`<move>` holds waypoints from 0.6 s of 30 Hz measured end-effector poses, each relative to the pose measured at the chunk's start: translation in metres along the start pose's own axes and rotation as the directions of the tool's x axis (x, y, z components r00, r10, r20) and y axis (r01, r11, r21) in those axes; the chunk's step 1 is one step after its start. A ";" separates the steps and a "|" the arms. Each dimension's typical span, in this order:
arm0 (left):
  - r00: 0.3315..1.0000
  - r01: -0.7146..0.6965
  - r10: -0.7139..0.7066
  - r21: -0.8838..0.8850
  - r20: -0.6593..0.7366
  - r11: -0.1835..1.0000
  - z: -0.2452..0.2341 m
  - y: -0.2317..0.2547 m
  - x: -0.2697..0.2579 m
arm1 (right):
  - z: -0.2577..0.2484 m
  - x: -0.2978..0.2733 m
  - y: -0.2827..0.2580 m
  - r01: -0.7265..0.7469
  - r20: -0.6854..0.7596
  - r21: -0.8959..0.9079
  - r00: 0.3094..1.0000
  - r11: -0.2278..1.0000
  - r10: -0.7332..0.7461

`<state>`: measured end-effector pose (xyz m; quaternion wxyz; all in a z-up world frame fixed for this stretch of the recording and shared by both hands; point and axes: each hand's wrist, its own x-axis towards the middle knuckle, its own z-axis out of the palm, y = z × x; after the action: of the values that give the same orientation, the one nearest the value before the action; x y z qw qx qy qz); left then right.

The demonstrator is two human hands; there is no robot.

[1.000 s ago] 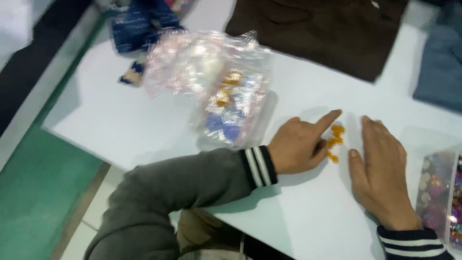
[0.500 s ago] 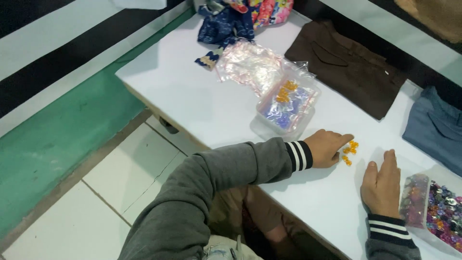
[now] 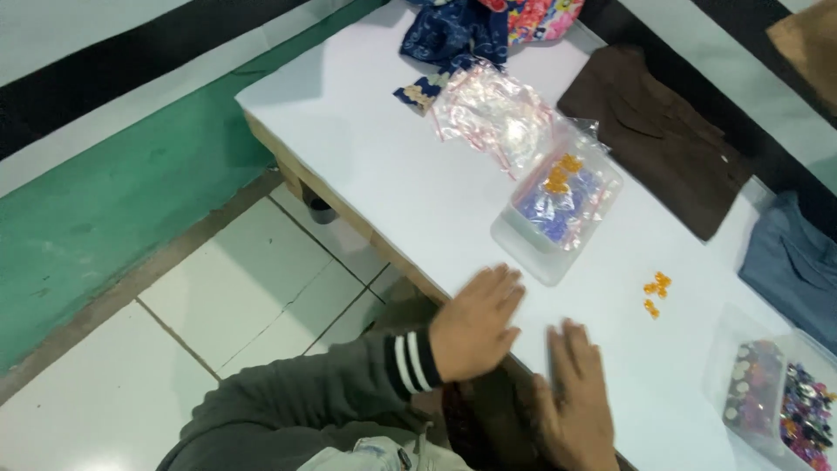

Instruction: Sorting colored buttons from a mixed container and placing them into small plastic bags

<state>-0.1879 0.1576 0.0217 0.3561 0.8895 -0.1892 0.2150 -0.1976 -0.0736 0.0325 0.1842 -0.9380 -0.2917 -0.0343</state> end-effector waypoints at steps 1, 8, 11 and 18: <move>1.000 0.006 -0.006 0.004 -0.002 1.000 0.001 -0.025 0.000 | 0.005 0.015 -0.012 0.006 0.003 0.003 1.000 1.000 -0.006; 0.960 0.250 -0.276 0.300 0.048 0.921 -0.070 -0.138 0.053 | 0.039 0.151 -0.098 0.187 0.095 0.040 0.977 0.982 -0.190; 0.945 0.234 -0.294 0.333 0.143 0.914 -0.094 -0.163 0.079 | 0.058 0.214 -0.113 0.118 0.064 0.042 0.991 0.992 -0.120; 0.943 0.167 -0.274 0.444 0.189 0.880 -0.097 -0.203 0.096 | 0.077 0.280 -0.101 0.072 0.082 -0.004 0.994 0.997 -0.072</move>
<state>-0.0327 0.3466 0.0229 0.1516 0.9807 -0.0776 0.0966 -0.0254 0.1811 0.0418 0.1674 -0.9281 -0.3325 -0.0036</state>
